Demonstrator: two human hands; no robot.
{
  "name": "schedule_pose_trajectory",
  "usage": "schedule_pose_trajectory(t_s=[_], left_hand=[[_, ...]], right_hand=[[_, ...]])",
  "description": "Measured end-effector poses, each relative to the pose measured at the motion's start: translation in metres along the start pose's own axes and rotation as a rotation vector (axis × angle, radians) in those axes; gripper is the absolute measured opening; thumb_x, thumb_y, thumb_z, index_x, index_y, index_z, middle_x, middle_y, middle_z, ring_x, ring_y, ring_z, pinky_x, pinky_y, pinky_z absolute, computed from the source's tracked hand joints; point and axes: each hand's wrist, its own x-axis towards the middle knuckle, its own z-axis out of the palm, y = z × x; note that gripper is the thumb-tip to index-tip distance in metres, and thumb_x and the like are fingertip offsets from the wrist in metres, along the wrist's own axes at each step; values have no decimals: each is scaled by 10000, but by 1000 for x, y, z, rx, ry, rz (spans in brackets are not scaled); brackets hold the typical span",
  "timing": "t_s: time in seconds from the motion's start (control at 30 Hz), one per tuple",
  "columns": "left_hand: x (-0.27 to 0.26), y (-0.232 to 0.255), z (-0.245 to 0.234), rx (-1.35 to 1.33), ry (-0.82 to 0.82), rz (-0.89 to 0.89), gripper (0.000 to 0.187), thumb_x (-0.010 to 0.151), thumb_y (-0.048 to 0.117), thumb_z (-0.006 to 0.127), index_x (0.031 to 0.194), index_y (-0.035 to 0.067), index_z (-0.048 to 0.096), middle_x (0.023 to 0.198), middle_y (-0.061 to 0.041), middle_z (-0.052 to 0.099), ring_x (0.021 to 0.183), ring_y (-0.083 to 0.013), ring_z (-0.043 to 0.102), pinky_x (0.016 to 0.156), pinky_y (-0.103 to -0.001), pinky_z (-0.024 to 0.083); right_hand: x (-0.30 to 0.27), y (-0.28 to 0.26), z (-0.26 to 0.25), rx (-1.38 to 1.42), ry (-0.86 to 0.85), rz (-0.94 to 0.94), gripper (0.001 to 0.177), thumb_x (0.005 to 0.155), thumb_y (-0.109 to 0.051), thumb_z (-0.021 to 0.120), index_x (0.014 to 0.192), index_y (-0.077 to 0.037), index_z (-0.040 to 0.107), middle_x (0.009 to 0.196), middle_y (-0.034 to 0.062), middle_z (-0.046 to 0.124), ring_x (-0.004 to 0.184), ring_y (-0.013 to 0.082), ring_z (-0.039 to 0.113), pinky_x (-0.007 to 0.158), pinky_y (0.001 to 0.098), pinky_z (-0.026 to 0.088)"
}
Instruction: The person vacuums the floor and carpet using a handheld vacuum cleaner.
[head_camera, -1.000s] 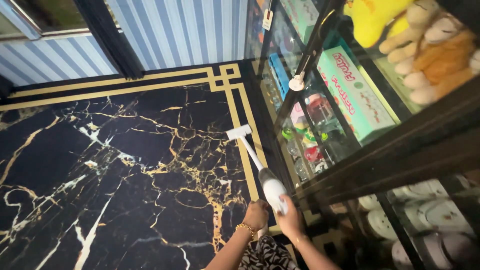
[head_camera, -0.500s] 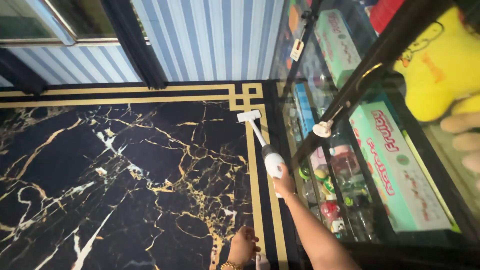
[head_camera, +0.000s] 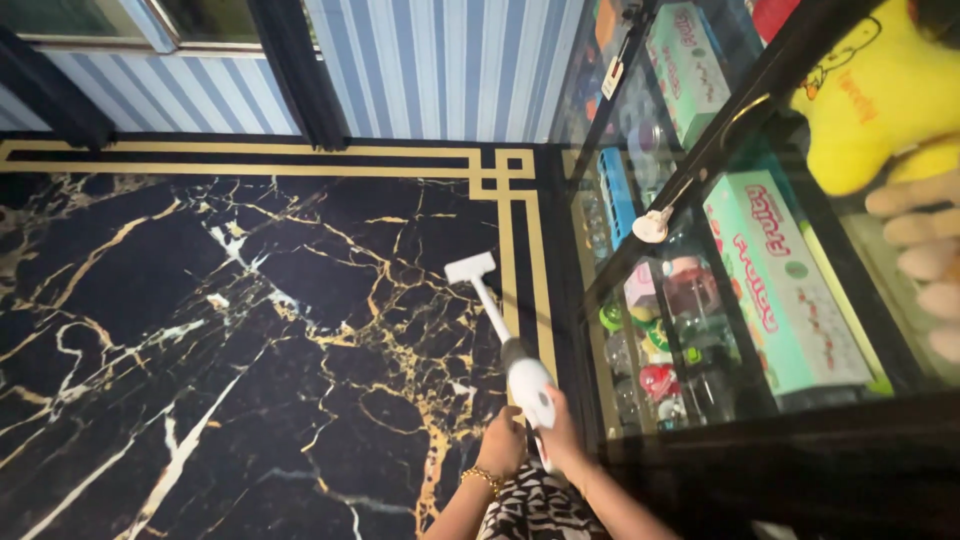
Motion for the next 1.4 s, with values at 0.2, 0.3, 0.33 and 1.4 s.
schedule_pose_trajectory(t_s=[0.2, 0.3, 0.33, 1.4], left_hand=[[-55, -14, -23, 50, -181, -121, 322, 942, 126, 549, 1247, 30, 593, 1098, -268, 709, 1084, -385, 688, 951, -428, 533], [-70, -39, -24, 46, -188, -7, 329, 942, 136, 543, 1244, 28, 616, 1105, -263, 706, 1079, -387, 689, 950, -423, 535], [-66, -46, -25, 163, -207, 121, 315, 905, 147, 584, 1187, 16, 634, 1153, -270, 685, 1068, -387, 691, 948, -426, 532], [44, 4, -123, -86, 85, -249, 373, 948, 245, 622, 1288, 92, 614, 1130, -158, 726, 1032, -295, 723, 920, -377, 559]], right_hand=[[-134, 22, 6, -175, 53, -229, 814, 700, 86, 661, 1442, -215, 512, 1280, 177, 704, 1127, 291, 708, 906, 380, 556], [-160, 9, 21, -274, 92, -83, 761, 748, 1, 711, 1449, -231, 528, 1259, 170, 715, 1144, 304, 709, 928, 374, 561], [-156, 6, 27, -294, 106, -47, 750, 768, -31, 729, 1460, -237, 526, 1251, 172, 716, 1136, 312, 711, 920, 374, 568], [155, -112, 78, -363, 105, -77, 694, 802, -93, 658, 1445, -298, 500, 1152, 137, 740, 799, 348, 768, 694, 425, 597]])
